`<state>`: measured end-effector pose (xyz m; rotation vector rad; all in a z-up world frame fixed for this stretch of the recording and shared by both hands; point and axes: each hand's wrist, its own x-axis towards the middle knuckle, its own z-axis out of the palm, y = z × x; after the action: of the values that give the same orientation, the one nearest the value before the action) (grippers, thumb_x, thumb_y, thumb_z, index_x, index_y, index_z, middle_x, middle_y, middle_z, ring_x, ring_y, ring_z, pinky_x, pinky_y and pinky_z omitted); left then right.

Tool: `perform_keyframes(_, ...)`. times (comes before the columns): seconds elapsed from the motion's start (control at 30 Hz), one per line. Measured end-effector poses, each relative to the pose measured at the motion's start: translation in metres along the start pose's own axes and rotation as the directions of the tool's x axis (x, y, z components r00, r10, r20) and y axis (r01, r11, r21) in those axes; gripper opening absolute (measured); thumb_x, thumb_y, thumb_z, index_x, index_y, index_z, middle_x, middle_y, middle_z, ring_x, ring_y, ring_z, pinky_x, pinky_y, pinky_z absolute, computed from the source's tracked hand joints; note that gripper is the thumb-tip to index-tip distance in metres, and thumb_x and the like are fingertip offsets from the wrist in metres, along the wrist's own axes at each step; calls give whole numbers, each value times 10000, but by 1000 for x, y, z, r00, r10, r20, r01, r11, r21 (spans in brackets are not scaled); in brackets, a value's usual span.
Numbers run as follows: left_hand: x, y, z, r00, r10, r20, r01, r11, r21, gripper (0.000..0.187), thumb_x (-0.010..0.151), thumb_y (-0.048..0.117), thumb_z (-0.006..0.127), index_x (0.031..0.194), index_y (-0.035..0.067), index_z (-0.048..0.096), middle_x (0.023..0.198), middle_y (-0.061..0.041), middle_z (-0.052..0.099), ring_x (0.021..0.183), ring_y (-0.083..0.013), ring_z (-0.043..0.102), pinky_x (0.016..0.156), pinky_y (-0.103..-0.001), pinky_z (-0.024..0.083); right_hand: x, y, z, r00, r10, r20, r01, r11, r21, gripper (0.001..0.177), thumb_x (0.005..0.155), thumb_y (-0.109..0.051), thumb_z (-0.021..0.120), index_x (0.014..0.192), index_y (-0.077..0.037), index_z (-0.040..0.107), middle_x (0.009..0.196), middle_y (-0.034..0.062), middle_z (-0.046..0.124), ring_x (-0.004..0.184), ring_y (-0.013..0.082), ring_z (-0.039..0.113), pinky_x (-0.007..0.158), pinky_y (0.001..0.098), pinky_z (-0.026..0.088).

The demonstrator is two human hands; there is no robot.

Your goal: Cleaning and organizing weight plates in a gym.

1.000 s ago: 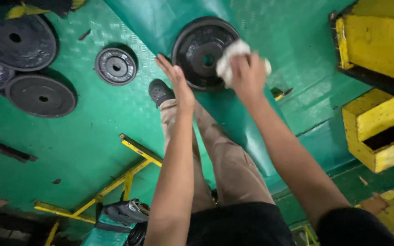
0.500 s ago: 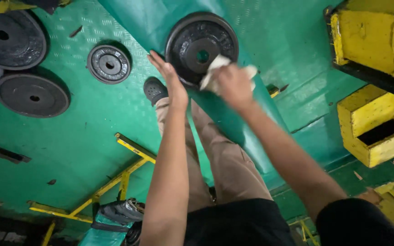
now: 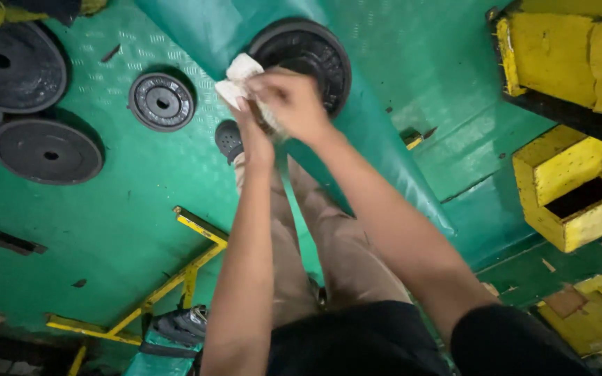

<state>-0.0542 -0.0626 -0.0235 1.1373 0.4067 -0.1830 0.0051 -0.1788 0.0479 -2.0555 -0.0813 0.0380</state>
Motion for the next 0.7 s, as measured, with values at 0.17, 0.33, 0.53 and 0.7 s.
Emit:
perform_keyframes(0.17, -30, 48, 62, 831, 540, -130, -174, 476, 862, 822, 1174, 503, 449, 1681, 11, 28, 1761, -249, -20, 1626, -428, 47, 1360, -460, 88, -11, 50, -48, 844, 103, -527, -261, 937, -234, 263, 1058, -208, 609, 1237, -30, 682, 1301, 172, 666, 1197, 365, 623, 1067, 442, 464)
perform_keyframes(0.33, 10, 49, 76, 902, 408, 139, -198, 105, 975, 790, 1053, 462, 558, 1607, -7, 245, 1667, -292, 180, 1554, -521, 163, 1287, -565, 187, -12, 80, -16, 734, 303, -607, -553, 786, -276, 432, 1086, -375, 473, 1339, -68, 643, 1347, 163, 664, 1281, 359, 588, 1156, 552, 339)
perform_keyframes(0.53, 59, 54, 63, 828, 444, 343, -398, 33, 917, 652, 1098, 381, 603, 1580, 12, 367, 1608, -243, 351, 1479, -473, 378, 1263, -542, 353, -16, 86, -15, 717, 353, -601, -623, 712, -325, 456, 1103, -404, 399, 1357, -105, 631, 1341, 128, 672, 1293, 342, 583, 1171, 606, 295)
perform_keyframes(0.7, 66, 59, 65, 880, 289, 376, -393, -1, 920, 491, 1069, 317, 630, 1483, 69, 543, 1472, -162, 527, 1315, -427, 515, 1148, -525, 429, -14, 83, -16, 727, 314, -610, -608, 708, -360, 442, 1109, -386, 394, 1352, -103, 631, 1332, 133, 667, 1268, 353, 582, 1165, 598, 306)
